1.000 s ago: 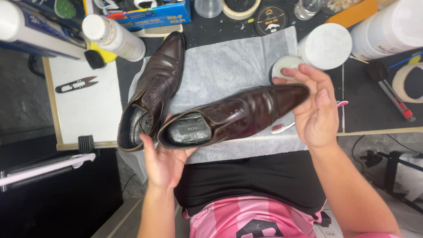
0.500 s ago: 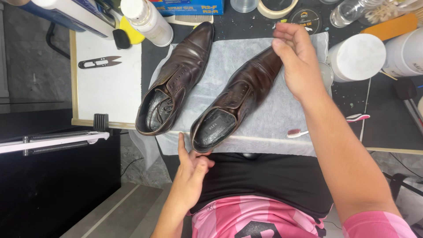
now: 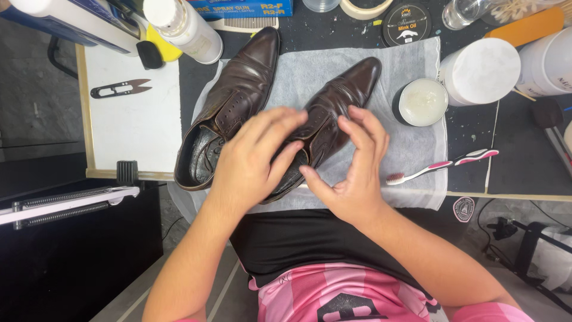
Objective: The person applies a white cream to a brown leather shoe using a toothbrush, then rubs the cream into the leather with their fingers. They rotate the shoe to treat different areas and later tie the shoelaces.
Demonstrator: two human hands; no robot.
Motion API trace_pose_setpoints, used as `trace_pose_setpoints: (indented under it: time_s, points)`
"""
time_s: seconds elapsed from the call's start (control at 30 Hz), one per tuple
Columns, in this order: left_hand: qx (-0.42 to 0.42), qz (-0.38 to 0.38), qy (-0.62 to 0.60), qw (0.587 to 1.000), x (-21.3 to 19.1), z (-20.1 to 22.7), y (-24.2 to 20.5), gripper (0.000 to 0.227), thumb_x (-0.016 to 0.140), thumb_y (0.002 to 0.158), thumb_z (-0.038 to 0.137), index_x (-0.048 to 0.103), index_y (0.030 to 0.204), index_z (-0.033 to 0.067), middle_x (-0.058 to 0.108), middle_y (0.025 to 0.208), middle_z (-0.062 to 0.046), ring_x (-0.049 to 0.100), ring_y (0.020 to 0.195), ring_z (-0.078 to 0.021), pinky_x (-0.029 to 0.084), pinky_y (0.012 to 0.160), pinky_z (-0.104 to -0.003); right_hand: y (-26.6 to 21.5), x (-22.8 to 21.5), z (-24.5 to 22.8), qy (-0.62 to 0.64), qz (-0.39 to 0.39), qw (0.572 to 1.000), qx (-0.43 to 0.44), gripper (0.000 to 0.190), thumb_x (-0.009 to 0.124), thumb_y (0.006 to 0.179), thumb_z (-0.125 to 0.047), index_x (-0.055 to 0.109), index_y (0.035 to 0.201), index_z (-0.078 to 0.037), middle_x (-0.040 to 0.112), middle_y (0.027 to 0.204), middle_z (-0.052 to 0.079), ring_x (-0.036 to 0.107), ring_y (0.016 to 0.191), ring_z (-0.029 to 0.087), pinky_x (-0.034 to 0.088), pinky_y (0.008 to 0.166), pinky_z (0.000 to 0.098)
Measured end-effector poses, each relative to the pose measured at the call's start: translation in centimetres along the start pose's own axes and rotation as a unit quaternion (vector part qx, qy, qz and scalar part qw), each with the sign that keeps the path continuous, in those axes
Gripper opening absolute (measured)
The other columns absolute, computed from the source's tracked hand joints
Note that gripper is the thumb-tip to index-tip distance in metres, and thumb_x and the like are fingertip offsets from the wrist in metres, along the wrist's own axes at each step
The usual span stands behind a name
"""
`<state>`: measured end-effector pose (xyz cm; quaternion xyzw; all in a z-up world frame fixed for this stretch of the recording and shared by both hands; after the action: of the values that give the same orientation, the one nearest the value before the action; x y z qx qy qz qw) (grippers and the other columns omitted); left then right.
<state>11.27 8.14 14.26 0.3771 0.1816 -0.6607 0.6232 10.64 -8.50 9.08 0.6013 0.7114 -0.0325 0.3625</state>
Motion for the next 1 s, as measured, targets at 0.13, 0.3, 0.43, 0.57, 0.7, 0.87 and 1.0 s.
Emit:
trace_pose_setpoints:
  time_s: [0.13, 0.3, 0.43, 0.57, 0.7, 0.87, 1.0]
  points:
    - [-0.054, -0.049, -0.039, 0.997, 0.7, -1.5, 1.3, 0.058, 0.083, 0.087, 0.024, 0.058, 0.137, 0.0096, 0.067, 0.127, -0.009, 0.072, 0.102, -0.0242, 0.059, 0.083, -0.036, 0.6, 0.4, 0.2, -0.023, 0.015, 0.999, 0.022, 0.087, 0.089, 0.085, -0.021, 0.035, 0.151, -0.005, 0.034, 0.154, 0.020, 0.034, 0.145, 0.037, 0.030, 0.124, 0.0497]
    - [0.009, 0.029, 0.020, 0.999, 0.8, -0.9, 0.6, 0.051, 0.081, 0.094, 0.021, 0.055, 0.136, 0.0067, 0.056, 0.140, -0.016, 0.065, 0.120, -0.0351, 0.056, 0.098, -0.043, 1.1, -0.3, 0.5, -0.033, 0.010, 0.998, 0.049, 0.084, 0.088, 0.084, -0.018, 0.038, 0.150, -0.004, 0.037, 0.154, 0.021, 0.035, 0.146, 0.037, 0.026, 0.125, 0.0507]
    - [-0.025, 0.053, 0.025, 0.998, 3.2, -0.3, 0.1, 0.043, 0.076, 0.098, 0.014, 0.056, 0.135, 0.0069, 0.050, 0.144, -0.017, 0.066, 0.113, -0.0318, 0.056, 0.097, -0.043, 1.7, -0.6, 1.4, -0.016, 0.010, 0.998, 0.062, 0.083, 0.086, 0.085, -0.015, 0.038, 0.152, -0.003, 0.037, 0.153, 0.021, 0.035, 0.145, 0.035, 0.024, 0.125, 0.0487]
    - [-0.048, 0.044, 0.049, 0.997, 4.2, 0.6, 0.0, 0.042, 0.075, 0.096, 0.013, 0.058, 0.134, 0.0095, 0.051, 0.143, -0.014, 0.065, 0.116, -0.0299, 0.059, 0.089, -0.039, 2.4, -1.4, 2.7, -0.006, -0.002, 0.998, 0.067, 0.078, 0.087, 0.088, -0.014, 0.039, 0.148, -0.004, 0.039, 0.153, 0.017, 0.036, 0.144, 0.033, 0.026, 0.125, 0.0464]
    - [-0.077, 0.019, 0.069, 0.994, 4.0, 0.7, 0.1, 0.048, 0.077, 0.090, 0.015, 0.056, 0.133, 0.0085, 0.052, 0.140, -0.014, 0.060, 0.122, -0.0337, 0.059, 0.082, -0.039, 2.6, -2.5, 2.4, -0.061, -0.004, 0.998, 0.027, 0.079, 0.089, 0.085, -0.014, 0.044, 0.150, -0.008, 0.039, 0.152, 0.016, 0.036, 0.141, 0.033, 0.027, 0.123, 0.0461]
    - [-0.105, 0.029, 0.078, 0.991, 4.2, 0.4, -0.5, 0.049, 0.078, 0.088, 0.016, 0.056, 0.132, 0.0077, 0.053, 0.138, -0.013, 0.063, 0.118, -0.0357, 0.058, 0.085, -0.041, 2.8, -2.8, 2.6, -0.057, 0.002, 0.998, 0.016, 0.075, 0.089, 0.085, -0.012, 0.047, 0.147, -0.009, 0.041, 0.151, 0.015, 0.037, 0.139, 0.032, 0.028, 0.122, 0.0458]
    - [-0.152, 0.084, -0.018, 0.985, 4.0, -0.8, -1.1, 0.042, 0.073, 0.097, 0.012, 0.052, 0.133, 0.0052, 0.060, 0.129, -0.009, 0.072, 0.110, -0.0310, 0.059, 0.088, -0.039, 2.5, -3.1, 3.0, -0.042, 0.014, 0.999, 0.020, 0.070, 0.089, 0.085, -0.010, 0.048, 0.142, -0.009, 0.042, 0.151, 0.014, 0.038, 0.140, 0.030, 0.028, 0.123, 0.0449]
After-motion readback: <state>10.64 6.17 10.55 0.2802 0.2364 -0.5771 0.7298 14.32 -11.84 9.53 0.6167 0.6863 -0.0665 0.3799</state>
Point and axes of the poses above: each hand's wrist, its own y-axis towards the middle knuckle, its own x-axis out of the palm, z = x × y, the point moved 7 cm from there along y, towards the middle knuckle
